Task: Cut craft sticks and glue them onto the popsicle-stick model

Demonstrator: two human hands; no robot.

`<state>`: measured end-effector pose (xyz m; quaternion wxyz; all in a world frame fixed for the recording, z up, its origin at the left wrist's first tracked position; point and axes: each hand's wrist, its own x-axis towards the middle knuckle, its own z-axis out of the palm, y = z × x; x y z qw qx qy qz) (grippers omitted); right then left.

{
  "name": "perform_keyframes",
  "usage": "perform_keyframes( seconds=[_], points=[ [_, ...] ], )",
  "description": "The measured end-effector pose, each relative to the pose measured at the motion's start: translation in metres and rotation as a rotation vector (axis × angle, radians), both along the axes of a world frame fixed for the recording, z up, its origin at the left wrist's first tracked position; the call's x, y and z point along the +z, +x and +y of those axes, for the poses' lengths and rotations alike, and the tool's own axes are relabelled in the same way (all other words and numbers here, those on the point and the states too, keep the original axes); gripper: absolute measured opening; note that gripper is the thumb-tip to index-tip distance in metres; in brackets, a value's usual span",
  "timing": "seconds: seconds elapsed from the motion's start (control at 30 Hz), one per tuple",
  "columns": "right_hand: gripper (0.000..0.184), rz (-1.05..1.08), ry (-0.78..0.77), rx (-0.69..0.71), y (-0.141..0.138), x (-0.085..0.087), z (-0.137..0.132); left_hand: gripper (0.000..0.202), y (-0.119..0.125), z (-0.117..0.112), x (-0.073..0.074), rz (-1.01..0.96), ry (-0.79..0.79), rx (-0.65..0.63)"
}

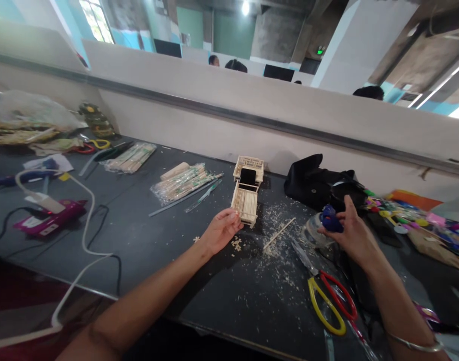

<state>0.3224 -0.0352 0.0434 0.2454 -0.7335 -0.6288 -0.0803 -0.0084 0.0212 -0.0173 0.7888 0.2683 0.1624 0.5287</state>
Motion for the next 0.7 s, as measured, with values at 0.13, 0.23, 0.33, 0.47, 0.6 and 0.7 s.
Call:
perform_keyframes(
  seconds=[0.13, 0.23, 0.33, 0.47, 0.6, 0.7],
  points=[
    [0.108, -0.057, -0.019, 0.043, 0.002, -0.001, -0.008, 0.03, 0.001, -0.001, -0.001, -0.005, -0.003, -0.001],
    [0.104, -0.109, 0.009, 0.056, 0.005, 0.0, -0.017, 0.029, 0.001, -0.002, 0.0, -0.001, 0.011, -0.011],
    [0.096, -0.199, 0.085, 0.059, -0.004, 0.011, -0.032, 0.03, 0.001, -0.002, 0.002, 0.005, 0.003, -0.014],
    [0.064, -0.185, 0.241, 0.078, -0.046, 0.032, -0.065, 0.03, 0.0, -0.002, 0.003, 0.003, 0.004, -0.009],
    [0.021, 0.06, 0.23, 0.341, -0.103, 0.023, -0.077, 0.031, 0.001, -0.002, 0.003, 0.018, 0.006, -0.012],
    [0.024, 0.193, 0.015, 0.553, -0.138, -0.006, -0.058, 0.031, 0.001, -0.003, 0.003, 0.024, 0.014, -0.01]
  ],
)
